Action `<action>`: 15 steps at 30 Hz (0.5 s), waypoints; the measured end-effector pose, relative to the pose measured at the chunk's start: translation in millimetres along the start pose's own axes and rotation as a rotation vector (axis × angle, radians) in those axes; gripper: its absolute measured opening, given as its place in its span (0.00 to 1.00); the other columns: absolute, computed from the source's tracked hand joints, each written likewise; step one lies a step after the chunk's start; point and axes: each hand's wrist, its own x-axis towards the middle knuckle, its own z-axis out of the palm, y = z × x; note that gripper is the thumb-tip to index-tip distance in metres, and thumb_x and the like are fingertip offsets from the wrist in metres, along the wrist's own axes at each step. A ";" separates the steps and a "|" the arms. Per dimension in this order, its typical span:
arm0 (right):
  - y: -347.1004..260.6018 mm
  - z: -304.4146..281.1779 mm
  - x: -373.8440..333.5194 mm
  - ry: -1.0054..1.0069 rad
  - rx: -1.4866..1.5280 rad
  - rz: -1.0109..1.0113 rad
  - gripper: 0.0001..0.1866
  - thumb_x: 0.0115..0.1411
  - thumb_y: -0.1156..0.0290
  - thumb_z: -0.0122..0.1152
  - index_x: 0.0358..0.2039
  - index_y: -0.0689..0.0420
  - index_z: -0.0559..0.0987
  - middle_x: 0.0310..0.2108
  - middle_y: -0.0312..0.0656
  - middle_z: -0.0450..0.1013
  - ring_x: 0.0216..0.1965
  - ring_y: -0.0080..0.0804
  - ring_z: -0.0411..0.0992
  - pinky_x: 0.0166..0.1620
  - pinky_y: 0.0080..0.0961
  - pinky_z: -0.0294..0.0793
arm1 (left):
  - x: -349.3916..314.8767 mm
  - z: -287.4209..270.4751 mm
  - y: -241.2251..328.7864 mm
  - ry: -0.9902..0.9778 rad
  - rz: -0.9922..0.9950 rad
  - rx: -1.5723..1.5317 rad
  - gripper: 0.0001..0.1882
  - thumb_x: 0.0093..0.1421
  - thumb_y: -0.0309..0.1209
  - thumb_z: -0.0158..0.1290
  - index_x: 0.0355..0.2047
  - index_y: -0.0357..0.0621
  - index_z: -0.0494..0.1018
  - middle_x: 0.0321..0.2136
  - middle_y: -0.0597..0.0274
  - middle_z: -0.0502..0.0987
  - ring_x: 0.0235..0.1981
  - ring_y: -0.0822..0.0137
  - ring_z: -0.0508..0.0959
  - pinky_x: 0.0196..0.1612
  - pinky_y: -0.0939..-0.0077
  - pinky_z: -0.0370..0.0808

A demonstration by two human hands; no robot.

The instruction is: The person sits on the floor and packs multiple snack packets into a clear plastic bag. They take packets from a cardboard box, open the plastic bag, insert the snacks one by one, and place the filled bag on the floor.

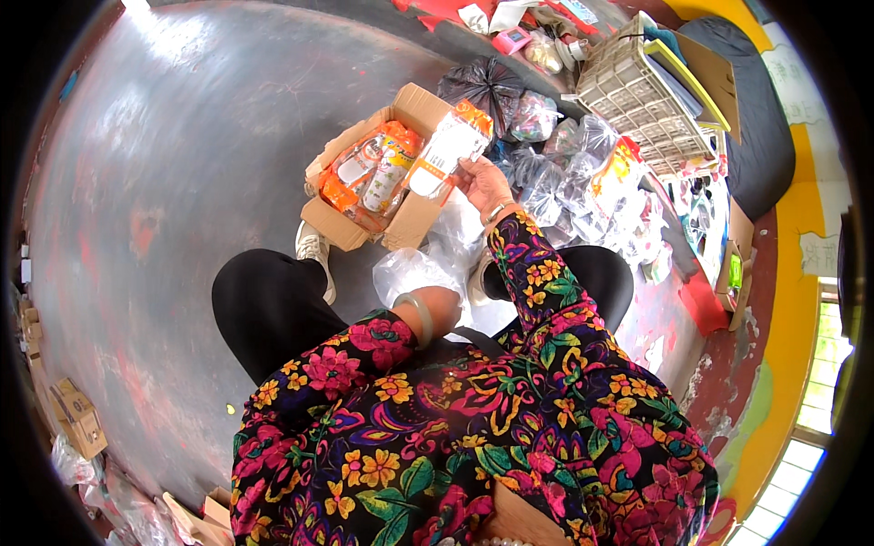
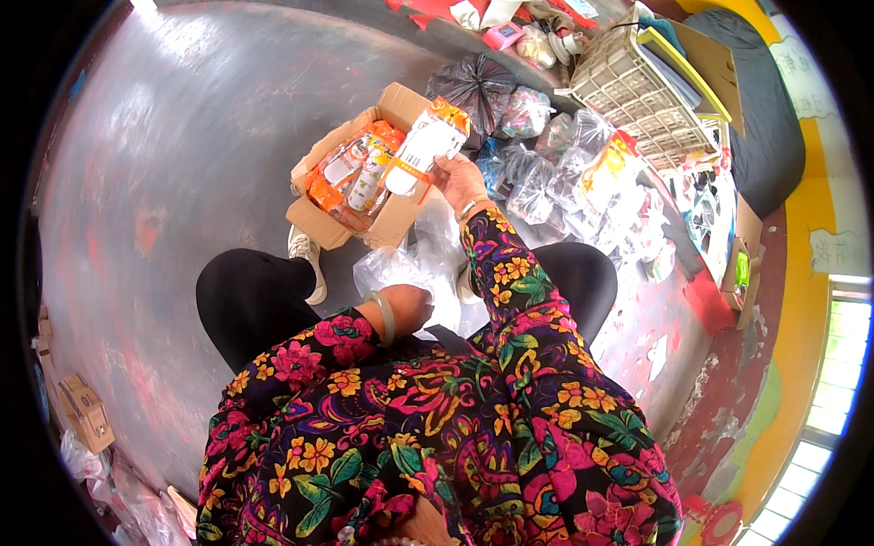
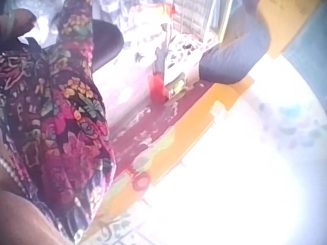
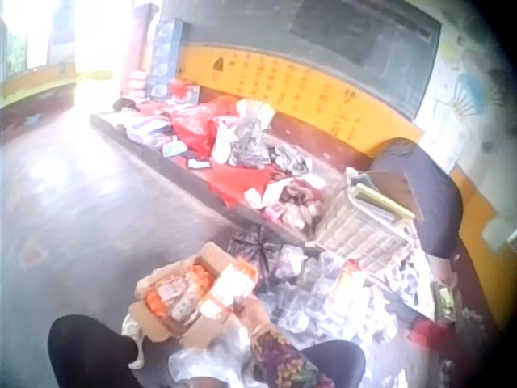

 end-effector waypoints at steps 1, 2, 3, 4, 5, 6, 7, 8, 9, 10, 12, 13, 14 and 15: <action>0.9 -0.9 -2.4 0.020 -0.009 0.013 0.08 0.54 0.77 0.50 0.36 0.57 0.71 0.31 0.35 0.72 0.30 0.26 0.71 0.31 0.22 0.74 | 1.2 2.0 -1.4 0.004 0.006 -0.006 0.16 0.54 0.38 0.42 0.30 0.37 0.72 0.28 0.45 0.74 0.33 0.48 0.74 0.39 0.60 0.69; 1.4 1.5 -3.6 0.029 -0.009 0.017 0.05 0.54 0.76 0.51 0.33 0.55 0.72 0.26 0.32 0.71 0.25 0.21 0.69 0.24 0.17 0.71 | 2.8 4.6 -4.1 0.010 0.009 -0.014 0.16 0.54 0.37 0.42 0.30 0.37 0.72 0.28 0.45 0.74 0.33 0.48 0.74 0.39 0.60 0.69; 0.9 2.0 -2.6 0.040 -0.034 0.025 0.04 0.54 0.76 0.51 0.32 0.55 0.72 0.25 0.31 0.71 0.23 0.21 0.68 0.22 0.16 0.69 | 3.2 5.9 -6.3 0.018 0.010 -0.023 0.16 0.54 0.37 0.42 0.30 0.37 0.72 0.28 0.45 0.74 0.33 0.48 0.74 0.39 0.60 0.69; -1.2 -4.4 -4.0 0.064 -0.058 0.032 0.03 0.54 0.76 0.51 0.31 0.55 0.72 0.24 0.31 0.70 0.21 0.20 0.67 0.20 0.15 0.66 | 2.5 5.1 -5.8 0.008 0.011 -0.012 0.16 0.54 0.37 0.42 0.30 0.37 0.72 0.28 0.45 0.74 0.33 0.48 0.74 0.39 0.60 0.69; -2.9 -10.1 -4.5 0.087 -0.082 0.040 0.03 0.54 0.76 0.51 0.30 0.54 0.72 0.23 0.30 0.69 0.20 0.19 0.66 0.18 0.15 0.64 | 2.0 1.8 -4.8 -0.002 0.012 -0.002 0.16 0.54 0.37 0.42 0.30 0.37 0.72 0.28 0.45 0.74 0.33 0.48 0.74 0.39 0.60 0.69; -4.5 -13.7 -2.1 0.140 -0.094 0.009 0.01 0.54 0.76 0.51 0.27 0.54 0.71 0.20 0.29 0.67 0.16 0.18 0.62 0.15 0.13 0.58 | 2.9 -1.0 -4.8 -0.013 0.013 0.009 0.16 0.54 0.37 0.42 0.30 0.37 0.72 0.28 0.45 0.74 0.33 0.48 0.74 0.39 0.60 0.69; -9.3 -27.5 4.5 0.118 -0.090 -0.070 0.01 0.54 0.76 0.51 0.27 0.55 0.70 0.20 0.31 0.67 0.16 0.18 0.62 0.15 0.12 0.59 | 6.7 -2.6 -4.9 -0.005 0.008 0.015 0.16 0.54 0.37 0.42 0.29 0.37 0.72 0.29 0.45 0.74 0.34 0.48 0.74 0.39 0.60 0.69; -16.7 -37.7 10.5 0.158 -0.080 -0.120 0.01 0.53 0.76 0.52 0.27 0.55 0.70 0.20 0.31 0.67 0.17 0.18 0.62 0.16 0.13 0.59 | 8.7 -1.3 -5.5 -0.006 -0.003 0.014 0.15 0.54 0.37 0.42 0.29 0.38 0.72 0.29 0.45 0.74 0.34 0.48 0.74 0.39 0.60 0.69; -29.1 -52.8 15.0 0.209 -0.072 -0.179 0.02 0.53 0.76 0.52 0.27 0.54 0.70 0.19 0.30 0.66 0.17 0.17 0.63 0.17 0.15 0.59 | 12.5 0.8 -4.0 -0.011 -0.001 0.017 0.15 0.54 0.37 0.42 0.29 0.38 0.72 0.29 0.45 0.74 0.34 0.48 0.74 0.39 0.60 0.69; -46.3 -60.8 14.1 0.264 -0.067 -0.178 0.02 0.52 0.76 0.52 0.26 0.54 0.70 0.18 0.30 0.64 0.17 0.18 0.61 0.17 0.15 0.60 | 11.5 1.2 -2.6 -0.018 0.005 0.026 0.15 0.54 0.37 0.42 0.29 0.37 0.72 0.29 0.45 0.74 0.34 0.48 0.74 0.39 0.60 0.69; -85.9 -70.1 4.1 0.328 -0.026 -0.195 0.02 0.53 0.76 0.52 0.26 0.55 0.69 0.19 0.31 0.65 0.16 0.19 0.60 0.18 0.15 0.62 | 12.9 4.9 -5.6 -0.026 0.035 0.051 0.16 0.54 0.37 0.41 0.29 0.37 0.72 0.29 0.45 0.74 0.33 0.48 0.73 0.39 0.60 0.69; -103.1 -71.0 -7.0 0.337 0.013 -0.208 0.01 0.54 0.75 0.51 0.26 0.56 0.70 0.20 0.33 0.66 0.16 0.19 0.62 0.19 0.13 0.64 | 13.5 7.2 -6.4 -0.032 0.057 0.067 0.16 0.54 0.37 0.41 0.28 0.37 0.72 0.29 0.45 0.74 0.33 0.48 0.73 0.39 0.60 0.69; -117.0 -61.8 -22.5 0.332 -0.048 -0.245 0.02 0.53 0.75 0.52 0.26 0.54 0.69 0.19 0.31 0.64 0.17 0.19 0.60 0.19 0.15 0.63 | 13.5 10.2 -8.0 -0.016 0.057 0.077 0.16 0.53 0.37 0.41 0.28 0.36 0.72 0.28 0.45 0.74 0.33 0.48 0.73 0.39 0.60 0.69; -131.6 -54.1 -39.3 0.338 -0.113 -0.287 0.03 0.53 0.75 0.52 0.26 0.53 0.68 0.18 0.29 0.62 0.17 0.19 0.59 0.19 0.17 0.62 | 16.9 10.1 -7.3 -0.011 0.061 0.075 0.16 0.53 0.36 0.41 0.27 0.37 0.73 0.28 0.44 0.74 0.33 0.48 0.73 0.39 0.60 0.69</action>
